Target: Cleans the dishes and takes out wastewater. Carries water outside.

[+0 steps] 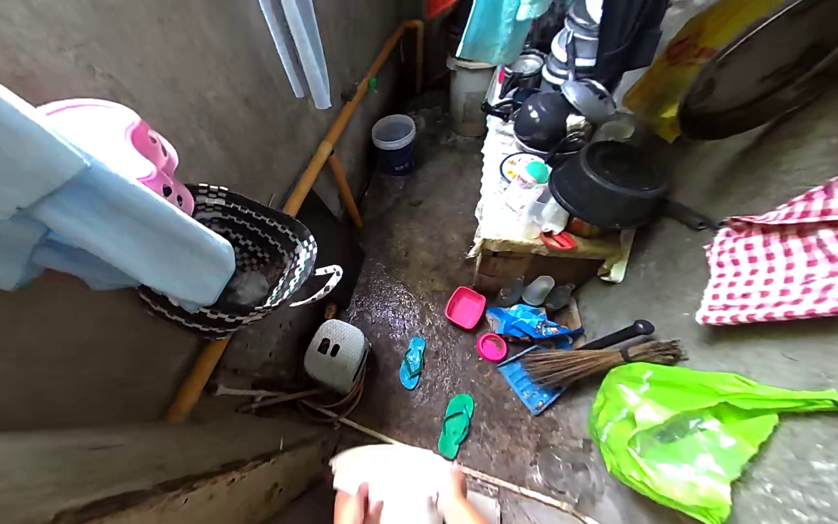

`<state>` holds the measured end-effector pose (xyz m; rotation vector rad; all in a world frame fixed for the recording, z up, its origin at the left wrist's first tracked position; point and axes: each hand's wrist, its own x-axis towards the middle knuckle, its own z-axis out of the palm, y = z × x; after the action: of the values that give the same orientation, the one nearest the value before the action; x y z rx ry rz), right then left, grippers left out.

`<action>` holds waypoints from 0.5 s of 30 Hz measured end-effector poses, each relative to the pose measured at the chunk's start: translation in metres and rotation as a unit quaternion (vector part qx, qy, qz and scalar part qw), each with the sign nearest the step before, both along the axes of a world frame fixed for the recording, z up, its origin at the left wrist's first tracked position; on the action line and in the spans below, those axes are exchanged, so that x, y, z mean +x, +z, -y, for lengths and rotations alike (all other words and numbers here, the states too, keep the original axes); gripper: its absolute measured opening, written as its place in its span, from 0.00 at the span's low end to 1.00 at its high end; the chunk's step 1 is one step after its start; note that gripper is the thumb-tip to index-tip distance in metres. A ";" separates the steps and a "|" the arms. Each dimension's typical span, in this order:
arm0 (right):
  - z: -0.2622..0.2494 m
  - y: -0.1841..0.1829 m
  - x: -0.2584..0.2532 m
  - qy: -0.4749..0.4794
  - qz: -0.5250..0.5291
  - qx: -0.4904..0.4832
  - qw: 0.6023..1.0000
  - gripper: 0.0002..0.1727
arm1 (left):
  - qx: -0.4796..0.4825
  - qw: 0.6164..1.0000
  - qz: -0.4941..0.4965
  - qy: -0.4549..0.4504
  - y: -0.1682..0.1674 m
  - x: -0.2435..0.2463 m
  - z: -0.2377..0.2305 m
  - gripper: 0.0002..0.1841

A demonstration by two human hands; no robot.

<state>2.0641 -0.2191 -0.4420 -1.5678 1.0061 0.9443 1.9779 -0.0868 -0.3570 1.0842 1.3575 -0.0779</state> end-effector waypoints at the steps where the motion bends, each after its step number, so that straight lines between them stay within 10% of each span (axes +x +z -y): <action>1: -0.008 0.005 0.040 -0.029 0.007 0.011 0.999 0.27 | 0.032 0.999 0.027 -0.030 0.010 0.051 -0.006 0.20; 8: -0.038 0.113 0.295 -0.050 0.147 0.108 0.982 0.22 | 0.151 0.972 0.128 -0.123 0.122 0.318 -0.032 0.18; 15: -0.034 0.103 0.300 -0.036 0.131 0.113 0.984 0.21 | 0.151 0.978 0.138 -0.041 0.115 0.326 -0.013 0.16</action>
<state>2.3640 -0.1854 -0.3386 -1.4132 0.7382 0.7505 2.3042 -0.0741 -0.2418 1.3516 1.0956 0.2189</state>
